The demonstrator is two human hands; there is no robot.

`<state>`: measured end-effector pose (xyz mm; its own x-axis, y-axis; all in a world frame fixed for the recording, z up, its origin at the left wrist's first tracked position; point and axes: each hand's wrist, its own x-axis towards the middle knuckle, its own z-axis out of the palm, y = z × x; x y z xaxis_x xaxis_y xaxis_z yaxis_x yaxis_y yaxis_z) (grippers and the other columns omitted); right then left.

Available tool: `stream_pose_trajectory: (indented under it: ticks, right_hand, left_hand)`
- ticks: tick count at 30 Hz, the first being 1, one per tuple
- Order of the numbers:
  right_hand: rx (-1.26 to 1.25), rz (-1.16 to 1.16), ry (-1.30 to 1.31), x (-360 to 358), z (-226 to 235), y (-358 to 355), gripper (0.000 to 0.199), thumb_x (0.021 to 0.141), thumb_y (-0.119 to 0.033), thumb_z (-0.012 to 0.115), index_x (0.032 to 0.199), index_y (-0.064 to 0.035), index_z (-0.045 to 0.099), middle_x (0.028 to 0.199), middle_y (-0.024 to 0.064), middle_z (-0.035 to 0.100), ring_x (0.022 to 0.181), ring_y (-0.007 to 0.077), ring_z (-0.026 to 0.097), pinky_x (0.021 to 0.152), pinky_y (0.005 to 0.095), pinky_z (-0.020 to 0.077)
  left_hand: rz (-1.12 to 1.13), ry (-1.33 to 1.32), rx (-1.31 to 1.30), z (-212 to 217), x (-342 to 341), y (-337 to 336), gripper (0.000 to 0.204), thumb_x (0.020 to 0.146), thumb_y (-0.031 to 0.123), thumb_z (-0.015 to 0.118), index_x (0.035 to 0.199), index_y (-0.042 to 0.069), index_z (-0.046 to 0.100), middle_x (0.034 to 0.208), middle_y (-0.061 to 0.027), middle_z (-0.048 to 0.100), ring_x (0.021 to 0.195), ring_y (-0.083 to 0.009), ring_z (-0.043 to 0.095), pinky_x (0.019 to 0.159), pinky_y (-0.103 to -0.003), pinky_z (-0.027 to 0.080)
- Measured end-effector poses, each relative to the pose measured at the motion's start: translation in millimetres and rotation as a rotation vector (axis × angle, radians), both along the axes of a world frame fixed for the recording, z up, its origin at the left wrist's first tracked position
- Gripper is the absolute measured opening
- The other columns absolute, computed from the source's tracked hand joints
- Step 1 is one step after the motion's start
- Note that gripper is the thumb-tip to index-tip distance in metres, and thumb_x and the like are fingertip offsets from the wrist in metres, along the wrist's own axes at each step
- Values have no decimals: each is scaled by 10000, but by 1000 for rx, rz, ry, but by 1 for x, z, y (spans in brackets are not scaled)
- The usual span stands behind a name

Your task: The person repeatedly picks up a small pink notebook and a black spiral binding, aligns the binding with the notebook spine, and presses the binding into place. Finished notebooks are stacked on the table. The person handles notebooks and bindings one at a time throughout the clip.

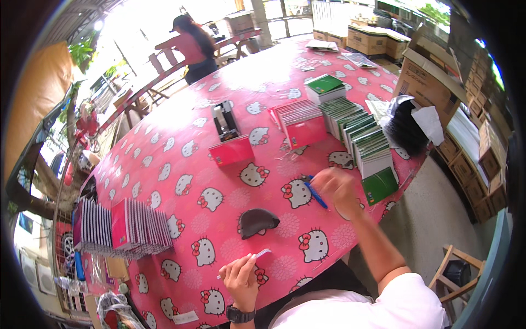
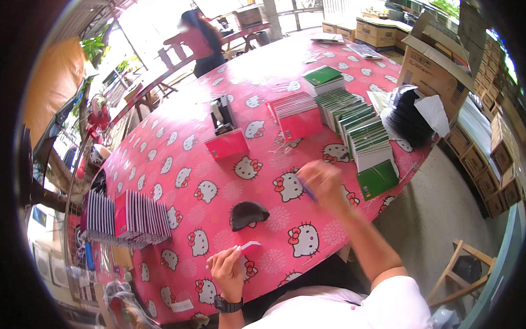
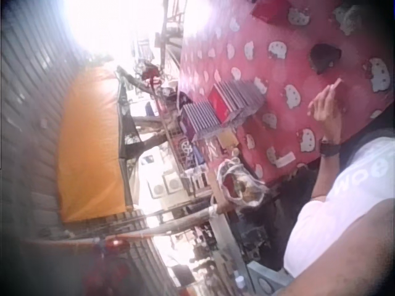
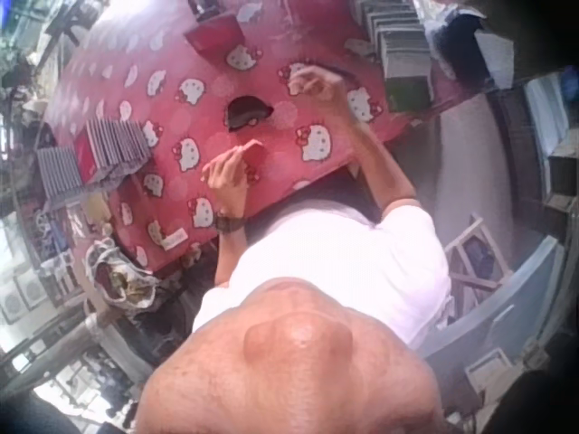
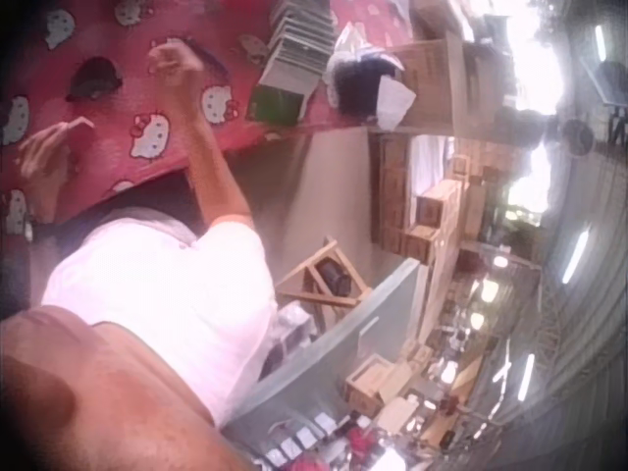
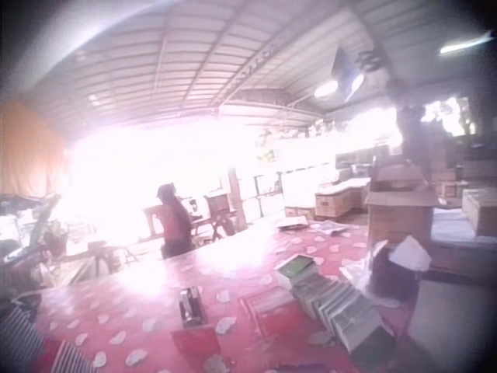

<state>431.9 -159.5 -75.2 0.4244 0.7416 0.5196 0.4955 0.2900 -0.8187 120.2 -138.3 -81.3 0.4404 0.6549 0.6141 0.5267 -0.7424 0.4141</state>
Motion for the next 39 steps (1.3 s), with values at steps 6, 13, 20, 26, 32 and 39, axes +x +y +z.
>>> stream_pose_trajectory:
  ticks: [6,13,20,26,32,39]
  right_hand:
    - [-171,-970,-430,226,8,-57,351,820,-223,648,1117,-71,540,1081,113,550,971,251,523,842,395,431]
    - [-1033,-1329,-657,320,-41,-77,957,639,-414,808,1418,-189,300,1417,106,370,1286,335,364,1017,554,324]
    - [-1062,-1196,-750,357,-38,-101,1012,534,-369,859,1369,-124,342,1278,150,450,1199,366,424,983,469,398]
    - [-1151,-1103,-613,331,-25,-84,852,527,-297,863,1221,-70,423,1209,147,491,1186,337,432,941,474,434]
    - [-927,-967,-506,360,-22,-85,707,573,-209,861,1141,-18,486,1131,222,602,1082,388,562,899,447,471]
    - [-997,-961,-565,377,7,-87,506,665,-60,794,1107,-7,553,1091,224,632,1043,388,596,872,443,486]
  left_hand:
    - [7,-4,2,-3,0,1,247,725,23,678,941,139,706,948,9,689,839,-164,629,785,-309,386]
    - [69,3,1,-2,1,3,257,728,55,692,962,158,703,943,44,684,823,-135,612,776,-293,388]
    - [40,17,-37,3,0,2,272,730,60,690,981,165,700,948,45,681,829,-136,610,779,-291,381]
    - [43,-22,-54,4,2,-2,255,710,11,698,922,153,700,923,32,690,808,-148,603,755,-299,383]
    - [30,-29,-56,3,-1,-4,266,700,21,703,919,171,702,923,35,689,802,-152,606,757,-297,379]
    - [49,-10,-42,0,-5,-5,247,732,72,696,955,178,691,948,66,679,832,-124,602,774,-289,380]
